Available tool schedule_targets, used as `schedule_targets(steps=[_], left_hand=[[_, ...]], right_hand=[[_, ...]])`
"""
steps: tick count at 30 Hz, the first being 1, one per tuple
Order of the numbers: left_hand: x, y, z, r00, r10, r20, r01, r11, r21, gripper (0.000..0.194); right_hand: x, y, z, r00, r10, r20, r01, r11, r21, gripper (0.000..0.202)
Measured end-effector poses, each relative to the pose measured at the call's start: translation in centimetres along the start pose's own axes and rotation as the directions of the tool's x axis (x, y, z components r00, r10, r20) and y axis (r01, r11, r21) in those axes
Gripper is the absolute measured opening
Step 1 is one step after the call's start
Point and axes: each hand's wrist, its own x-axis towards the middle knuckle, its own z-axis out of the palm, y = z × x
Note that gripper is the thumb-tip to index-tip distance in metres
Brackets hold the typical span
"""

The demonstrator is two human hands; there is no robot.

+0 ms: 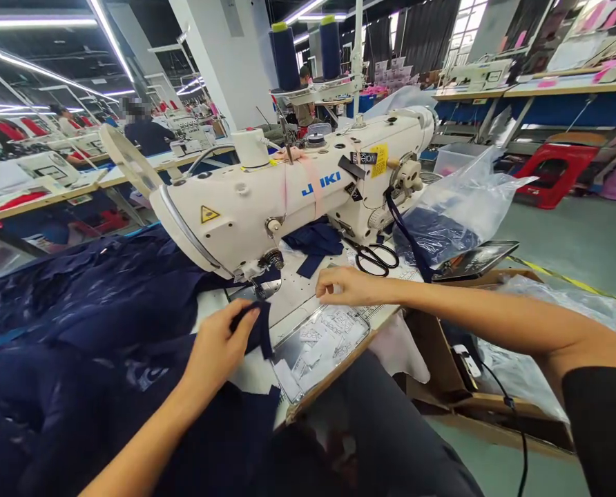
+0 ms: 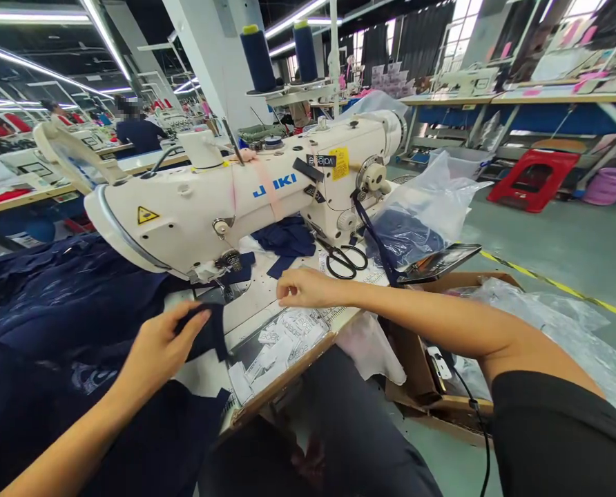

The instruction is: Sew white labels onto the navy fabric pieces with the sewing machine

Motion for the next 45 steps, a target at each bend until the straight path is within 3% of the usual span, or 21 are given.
schedule_targets(steps=[3,5,8,10,15,18,20,22,24,28,31,33,39,45], left_hand=[[2.4,-0.9,3.4,0.997,-0.078,-0.020,0.076,0.991,-0.107,0.024],[2.9,-1.6,5.2,0.989,-0.145,-0.001,0.140,0.954,-0.265,0.024],[2.5,-2.5,6.1,0.984,-0.173,0.049,0.177,0.896,-0.408,0.025],[1.8,-3.0,5.5,0.988,-0.148,0.034,0.150,0.924,-0.350,0.025],[0.6,-4.2,3.5,0.986,-0.159,-0.055,0.161,0.986,0.044,0.022],[0.0,-4.2,3.1,0.978,-0.189,-0.091,0.194,0.979,0.055,0.024],[-0.2,-3.9,3.1,0.977,-0.200,-0.079,0.193,0.977,-0.086,0.028],[-0.4,-3.6,3.1,0.971,-0.231,-0.064,0.207,0.942,-0.264,0.029],[-0.4,-3.4,3.1,0.959,-0.282,-0.043,0.239,0.876,-0.419,0.030],[-0.5,-3.0,2.9,0.942,-0.336,0.004,0.274,0.761,-0.588,0.032],[-0.6,-2.6,2.7,0.939,-0.344,0.025,0.276,0.706,-0.652,0.031],[-0.7,-2.4,2.6,0.934,-0.354,0.048,0.286,0.662,-0.693,0.032],[-1.1,-1.9,2.1,0.922,-0.373,0.104,0.319,0.578,-0.751,0.027],[-1.6,-1.2,1.0,0.903,-0.370,0.216,0.389,0.494,-0.777,0.027]], right_hand=[[-0.6,-0.5,0.5,0.991,-0.081,0.106,0.101,0.976,-0.194,0.018],[-0.6,-0.8,0.9,0.981,-0.116,0.157,0.153,0.956,-0.251,0.018],[-0.4,-1.0,1.3,0.969,-0.145,0.199,0.198,0.939,-0.280,0.014],[-0.3,-1.0,1.5,0.964,-0.149,0.222,0.213,0.929,-0.302,0.013],[-0.2,-1.0,1.5,0.962,-0.150,0.229,0.214,0.934,-0.287,0.009],[-0.4,-1.0,1.2,0.972,-0.188,0.140,0.210,0.962,-0.173,0.009],[-0.5,-0.9,0.9,0.987,-0.160,0.021,0.161,0.987,-0.020,0.009],[-0.5,-0.7,0.7,0.994,-0.054,-0.093,0.072,0.977,0.202,0.007],[-0.4,-0.6,0.7,0.984,0.113,-0.137,-0.040,0.893,0.448,0.007],[-0.1,-0.6,0.9,0.919,0.383,-0.091,-0.180,0.613,0.769,0.009],[0.1,-0.9,1.1,0.885,0.464,-0.046,-0.205,0.476,0.855,0.009],[0.3,-1.3,1.4,0.879,0.475,-0.026,-0.214,0.442,0.871,0.012],[1.4,-4.0,3.2,0.906,0.416,-0.077,-0.137,0.462,0.876,0.018],[4.2,-7.4,5.7,0.922,0.357,-0.150,-0.029,0.448,0.893,0.019]])
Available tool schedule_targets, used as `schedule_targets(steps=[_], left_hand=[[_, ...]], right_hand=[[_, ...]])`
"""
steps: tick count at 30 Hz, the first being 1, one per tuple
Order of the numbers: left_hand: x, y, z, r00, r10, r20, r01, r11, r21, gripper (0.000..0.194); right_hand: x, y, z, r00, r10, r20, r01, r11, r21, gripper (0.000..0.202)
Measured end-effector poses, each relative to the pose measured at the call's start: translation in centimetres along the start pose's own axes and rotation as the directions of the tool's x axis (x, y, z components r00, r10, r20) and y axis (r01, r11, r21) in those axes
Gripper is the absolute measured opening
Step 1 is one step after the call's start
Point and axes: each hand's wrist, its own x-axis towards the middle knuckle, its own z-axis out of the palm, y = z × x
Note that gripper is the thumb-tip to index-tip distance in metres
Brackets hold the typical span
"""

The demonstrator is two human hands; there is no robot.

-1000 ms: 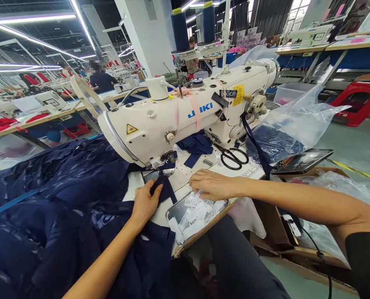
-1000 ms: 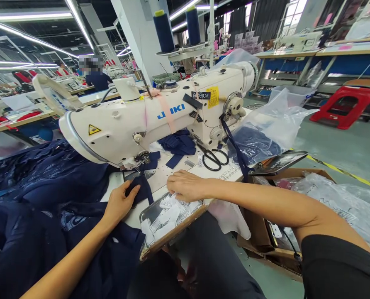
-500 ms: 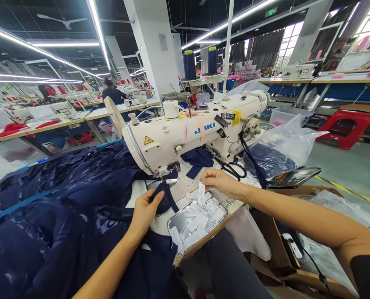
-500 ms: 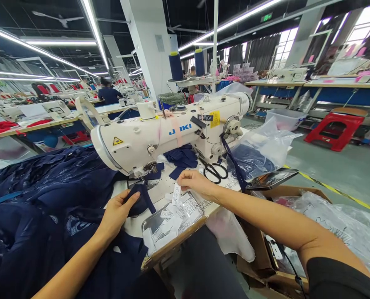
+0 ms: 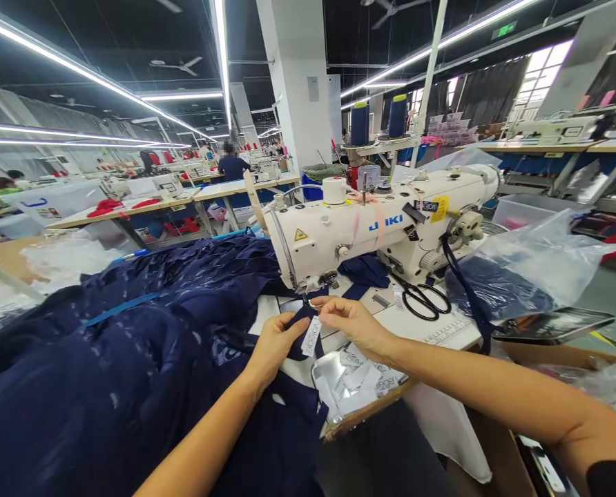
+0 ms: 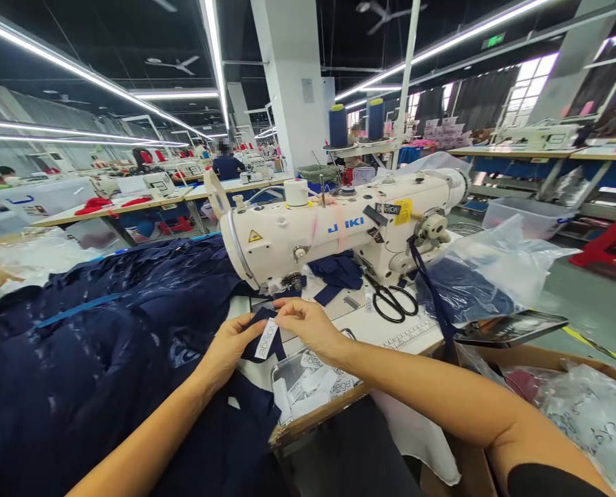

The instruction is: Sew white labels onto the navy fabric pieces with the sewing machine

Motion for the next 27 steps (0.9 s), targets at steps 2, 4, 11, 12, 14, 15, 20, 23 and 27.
schedule_targets(steps=[2,4,11,12,14,15,20,23,27], left_hand=[[-0.3,0.3,-0.1,1.000,-0.001,-0.009,0.001,1.000,-0.013,0.026],[-0.4,0.5,-0.1,1.000,0.012,-0.020,-0.013,0.999,-0.048,0.026],[-0.7,0.3,0.0,0.998,0.038,-0.042,-0.042,0.994,-0.104,0.029],[-0.7,0.2,0.0,0.997,0.042,-0.061,-0.048,0.994,-0.094,0.028],[-0.7,0.0,0.1,0.994,0.044,-0.103,-0.053,0.995,-0.089,0.027],[-0.7,-0.1,0.1,0.992,0.040,-0.119,-0.052,0.994,-0.099,0.027],[-0.6,-0.3,0.2,0.992,-0.006,-0.122,-0.013,0.988,-0.157,0.027],[-0.6,-0.3,0.2,0.993,-0.025,-0.118,0.006,0.988,-0.157,0.025],[-0.7,-0.2,0.1,0.994,-0.054,-0.095,0.038,0.985,-0.166,0.025]], right_hand=[[0.7,0.4,1.1,0.999,-0.030,-0.036,0.030,1.000,0.003,0.018],[1.3,0.7,1.8,0.993,-0.049,-0.106,0.048,0.999,-0.014,0.016],[2.2,1.3,2.5,0.957,-0.149,-0.248,0.120,0.984,-0.131,0.015],[2.2,1.3,2.6,0.956,-0.153,-0.252,0.121,0.983,-0.140,0.014],[2.1,1.3,2.7,0.955,-0.151,-0.257,0.115,0.982,-0.153,0.014],[2.1,1.2,2.7,0.955,-0.150,-0.257,0.111,0.981,-0.162,0.014],[2.1,1.4,2.7,0.961,-0.160,-0.225,0.107,0.967,-0.230,0.013],[2.2,1.7,2.3,0.969,-0.170,-0.176,0.124,0.961,-0.247,0.015],[2.1,1.7,0.1,0.984,-0.176,-0.014,0.161,0.928,-0.337,0.015]])
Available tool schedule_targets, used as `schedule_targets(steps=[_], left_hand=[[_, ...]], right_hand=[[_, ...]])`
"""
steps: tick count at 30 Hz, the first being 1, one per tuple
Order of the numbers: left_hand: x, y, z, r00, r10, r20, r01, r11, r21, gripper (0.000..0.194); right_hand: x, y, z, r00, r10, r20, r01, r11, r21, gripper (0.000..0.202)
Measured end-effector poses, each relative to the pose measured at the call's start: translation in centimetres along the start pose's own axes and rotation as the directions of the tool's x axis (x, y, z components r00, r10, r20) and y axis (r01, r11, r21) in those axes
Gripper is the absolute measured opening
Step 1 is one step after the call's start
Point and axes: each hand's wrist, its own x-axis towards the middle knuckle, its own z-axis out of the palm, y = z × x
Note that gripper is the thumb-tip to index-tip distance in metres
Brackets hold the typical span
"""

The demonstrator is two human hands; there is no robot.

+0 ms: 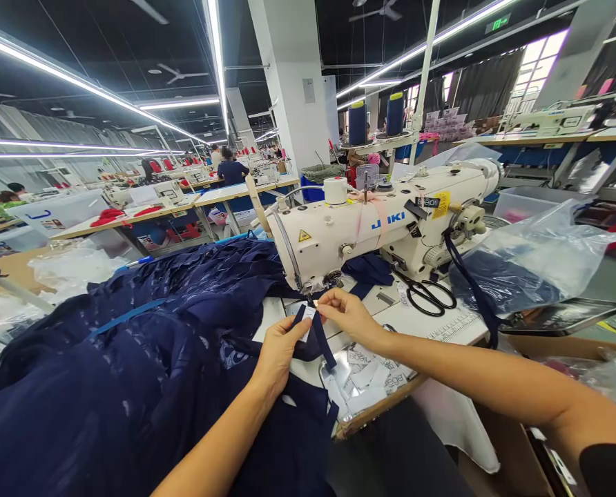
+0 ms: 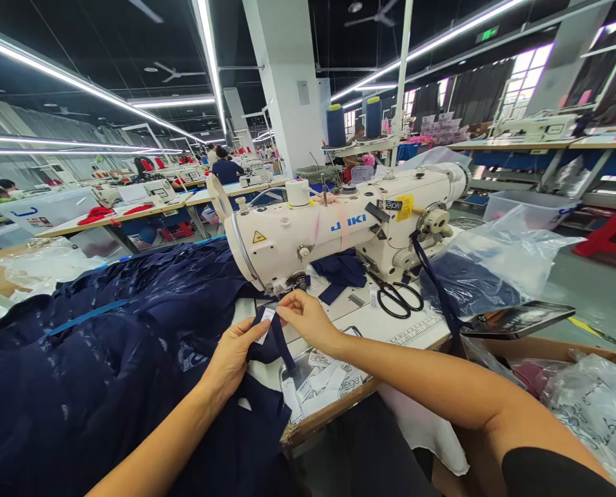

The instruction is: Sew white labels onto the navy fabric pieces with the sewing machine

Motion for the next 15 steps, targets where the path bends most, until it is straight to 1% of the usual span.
schedule_targets(steps=[1,2,3,4,5,6,8,10,11,12,13,14,15], left_hand=[[0.0,0.0,0.0,1.000,-0.008,0.002,0.008,1.000,-0.007,0.025],[0.0,0.1,0.0,1.000,-0.016,0.002,0.016,1.000,-0.014,0.025],[0.1,0.1,0.0,1.000,-0.022,0.000,0.022,1.000,-0.019,0.025],[0.1,0.2,0.1,1.000,-0.025,-0.004,0.024,0.999,-0.021,0.026],[0.2,0.3,0.1,1.000,-0.026,-0.009,0.025,0.999,-0.019,0.026],[0.3,0.4,0.1,1.000,-0.024,-0.016,0.024,1.000,-0.015,0.027],[0.4,0.7,0.0,0.999,-0.011,-0.036,0.011,1.000,0.003,0.029],[0.4,1.2,-0.4,0.998,0.045,-0.053,-0.041,0.996,0.083,0.029],[0.4,1.5,-0.8,0.990,0.126,-0.067,-0.112,0.978,0.178,0.027],[0.4,1.9,-1.2,0.962,0.260,-0.078,-0.224,0.922,0.315,0.024],[0.4,2.3,-1.7,0.898,0.436,-0.056,-0.357,0.798,0.485,0.021],[0.4,2.7,-2.2,0.786,0.617,0.022,-0.481,0.589,0.649,0.018],[0.6,3.0,-2.6,0.640,0.752,0.158,-0.559,0.315,0.767,0.015]], right_hand=[[0.0,0.2,-0.9,0.998,-0.016,0.057,0.022,0.994,-0.105,0.013],[0.0,0.4,-1.9,0.993,-0.024,0.116,0.053,0.964,-0.260,0.009],[-0.1,0.5,-3.0,0.985,-0.015,0.173,0.090,0.895,-0.437,0.005],[-0.1,0.5,-4.0,0.978,0.017,0.207,0.112,0.797,-0.593,0.002],[-0.1,0.5,-4.9,0.972,0.060,0.228,0.125,0.691,-0.712,0.003],[-0.1,0.4,-5.6,0.965,0.112,0.238,0.127,0.592,-0.796,0.004],[-0.2,0.1,-6.5,0.945,0.217,0.245,0.127,0.449,-0.884,0.010],[-0.1,-0.2,-6.7,0.920,0.292,0.261,0.149,0.355,-0.923,0.015],[0.0,-0.4,-6.6,0.911,0.312,0.269,0.167,0.317,-0.934,0.016],[0.1,-0.4,-6.4,0.905,0.322,0.279,0.187,0.288,-0.939,0.014],[0.2,-0.4,-6.3,0.900,0.325,0.289,0.204,0.270,-0.941,0.012],[0.3,-0.4,-6.1,0.898,0.325,0.297,0.215,0.265,-0.940,0.009],[0.4,-0.3,-6.0,0.897,0.323,0.302,0.219,0.269,-0.938,0.006]])
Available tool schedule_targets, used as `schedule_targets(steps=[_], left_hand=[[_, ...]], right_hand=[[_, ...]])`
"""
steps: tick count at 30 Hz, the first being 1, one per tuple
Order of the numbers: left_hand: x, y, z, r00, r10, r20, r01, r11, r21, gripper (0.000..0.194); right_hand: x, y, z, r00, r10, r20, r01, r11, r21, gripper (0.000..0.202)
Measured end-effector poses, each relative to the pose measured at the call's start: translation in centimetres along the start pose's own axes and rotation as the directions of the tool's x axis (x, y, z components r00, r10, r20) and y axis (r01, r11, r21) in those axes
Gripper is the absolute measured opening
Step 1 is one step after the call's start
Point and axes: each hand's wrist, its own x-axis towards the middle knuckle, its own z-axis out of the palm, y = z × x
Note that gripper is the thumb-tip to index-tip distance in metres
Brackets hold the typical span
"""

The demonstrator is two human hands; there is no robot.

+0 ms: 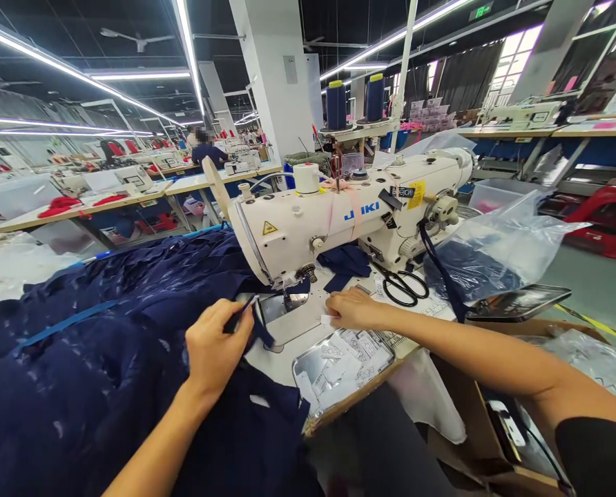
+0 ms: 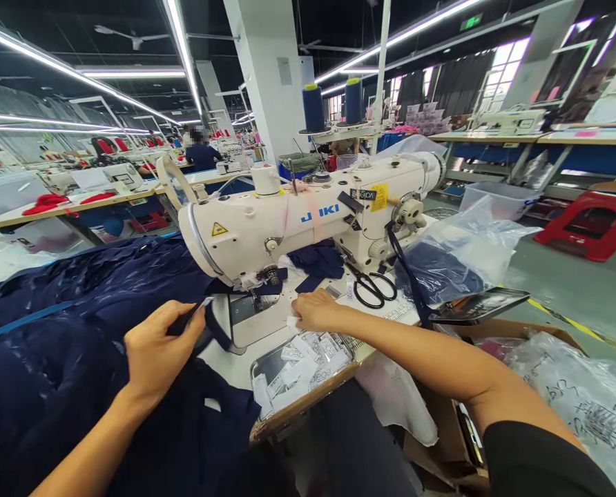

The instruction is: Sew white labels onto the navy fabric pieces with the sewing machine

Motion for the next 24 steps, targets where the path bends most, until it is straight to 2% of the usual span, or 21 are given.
schedule_targets(steps=[1,2,3,5,6,7,8,10,12,15,18,24], left_hand=[[0.2,-0.3,-0.2,0.972,0.233,-0.002,-0.229,0.957,0.179,0.012],[0.4,-0.7,-0.1,0.902,0.428,0.058,-0.424,0.851,0.311,0.011],[0.5,-1.0,0.3,0.811,0.565,0.153,-0.575,0.720,0.387,0.012],[0.5,-1.6,1.9,0.650,0.675,0.350,-0.751,0.502,0.428,0.020],[0.4,-1.9,2.9,0.599,0.676,0.430,-0.796,0.441,0.415,0.024],[0.4,-2.2,4.0,0.567,0.661,0.493,-0.822,0.411,0.395,0.028],[0.3,-2.5,5.0,0.555,0.635,0.538,-0.832,0.408,0.376,0.030],[0.2,-2.9,6.7,0.565,0.585,0.581,-0.823,0.442,0.356,0.032],[0.0,-3.1,7.6,0.584,0.555,0.593,-0.809,0.463,0.364,0.030],[-0.3,-3.2,7.5,0.556,0.550,0.623,-0.830,0.408,0.380,0.028],[-0.7,-3.1,6.9,0.526,0.546,0.652,-0.850,0.352,0.392,0.028],[-1.3,-3.0,6.5,0.569,0.501,0.652,-0.818,0.424,0.389,0.032]], right_hand=[[0.1,0.0,0.1,1.000,-0.004,-0.005,0.004,1.000,0.013,0.004],[0.2,0.1,0.1,1.000,-0.005,-0.020,0.006,0.999,0.033,0.003],[0.2,0.2,0.1,0.999,-0.004,-0.043,0.007,0.998,0.061,0.003],[-0.2,0.5,0.1,0.993,-0.003,-0.116,0.019,0.990,0.141,0.005],[-0.6,0.6,0.0,0.989,-0.005,-0.149,0.036,0.979,0.202,0.007],[-1.0,0.7,-0.2,0.986,-0.012,-0.167,0.058,0.960,0.275,0.009],[-1.6,0.8,-0.4,0.987,-0.028,-0.161,0.084,0.931,0.355,0.011],[-2.6,1.1,-0.7,0.990,-0.094,-0.106,0.134,0.863,0.486,0.013],[-3.2,1.7,-0.9,0.988,-0.136,-0.068,0.152,0.854,0.497,0.012],[-2.4,3.0,-0.7,0.981,-0.088,-0.172,0.133,0.954,0.269,0.010],[-0.1,3.9,0.0,0.955,-0.070,-0.289,0.086,0.995,0.044,0.011],[3.2,3.4,2.0,0.941,-0.040,-0.335,-0.036,0.975,-0.218,0.022]])
